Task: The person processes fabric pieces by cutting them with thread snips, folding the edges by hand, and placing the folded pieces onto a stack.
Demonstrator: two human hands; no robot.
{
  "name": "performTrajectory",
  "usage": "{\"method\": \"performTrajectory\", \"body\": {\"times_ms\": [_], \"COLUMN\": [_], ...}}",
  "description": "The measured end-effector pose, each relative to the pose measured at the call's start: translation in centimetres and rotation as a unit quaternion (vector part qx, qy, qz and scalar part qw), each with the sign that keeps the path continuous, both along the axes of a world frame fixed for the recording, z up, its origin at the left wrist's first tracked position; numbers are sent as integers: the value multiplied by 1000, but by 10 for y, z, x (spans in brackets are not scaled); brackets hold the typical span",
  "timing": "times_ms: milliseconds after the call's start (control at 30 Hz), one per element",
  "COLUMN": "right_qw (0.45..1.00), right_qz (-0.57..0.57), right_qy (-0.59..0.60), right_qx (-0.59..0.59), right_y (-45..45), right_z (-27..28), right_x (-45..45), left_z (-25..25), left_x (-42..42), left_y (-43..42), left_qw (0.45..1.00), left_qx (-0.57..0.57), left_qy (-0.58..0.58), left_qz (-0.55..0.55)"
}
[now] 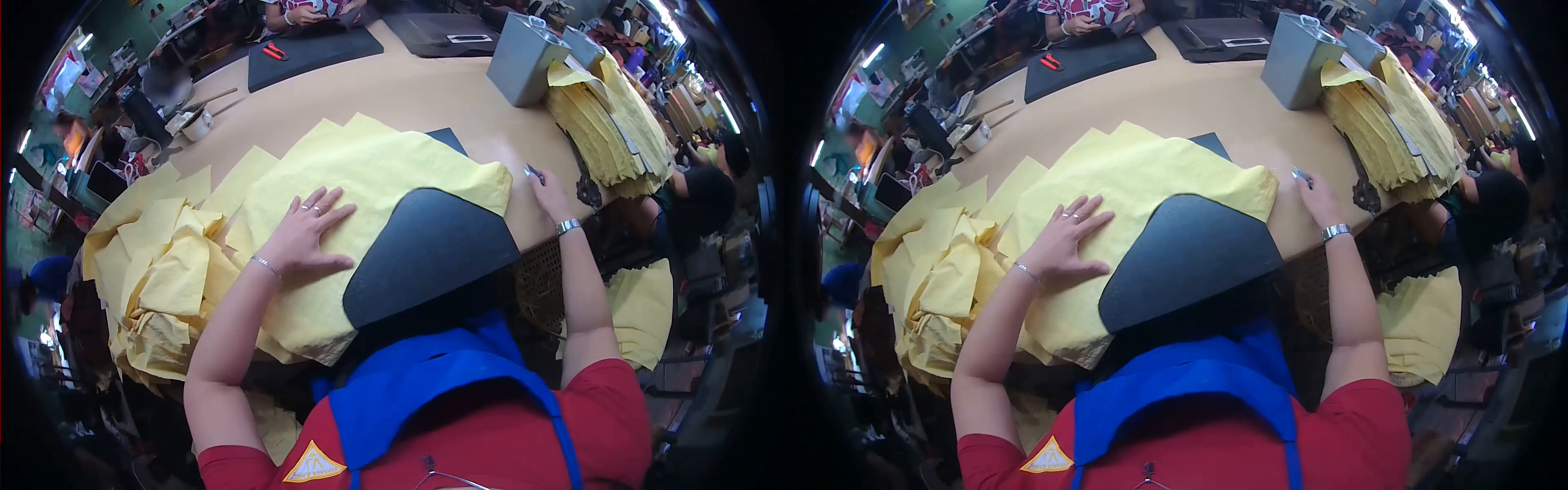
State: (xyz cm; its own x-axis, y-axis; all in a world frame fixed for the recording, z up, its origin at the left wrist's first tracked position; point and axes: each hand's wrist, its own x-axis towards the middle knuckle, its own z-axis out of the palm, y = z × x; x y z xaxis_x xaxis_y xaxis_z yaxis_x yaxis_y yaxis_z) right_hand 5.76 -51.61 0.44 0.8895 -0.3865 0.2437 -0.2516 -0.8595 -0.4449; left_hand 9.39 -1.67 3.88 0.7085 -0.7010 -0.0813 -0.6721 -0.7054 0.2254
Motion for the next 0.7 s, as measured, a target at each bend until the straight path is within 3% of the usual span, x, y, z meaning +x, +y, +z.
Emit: {"method": "performTrajectory", "body": {"times_ms": [67,167,233,333,400,433,500,600,633,700], "right_qw": [967,968,956,938,941,941,937,922,928,926], "right_qz": [-12,157,283,341,321,329,345,374,353,341], "right_qy": [-123,-183,-80,4,-35,-7,46,-84,-80,-154], "right_qx": [-222,-65,5,-58,-103,-75,-19,57,93,45], "right_y": [-16,71,135,189,204,204,197,175,171,147], "right_z": [-24,28,41,24,26,25,26,15,30,45], "right_x": [3,-1,-18,-38,-47,-45,-34,-15,-16,-11], "left_z": [-20,-26,-33,-45,-37,-32,-24,-28,-24,2], "left_x": [13,42,59,73,62,51,28,-11,-32,-62], "left_y": [-7,-45,-64,-65,-40,-27,-13,2,0,-12], "left_qw": [997,958,917,903,952,971,976,970,966,958], "left_qx": [-8,-38,-53,-119,-104,-93,-34,-12,-9,54], "left_qy": [-37,-30,-36,-55,-57,-55,-39,-46,-44,-14], "left_qz": [60,283,394,409,281,215,212,240,255,282]}}
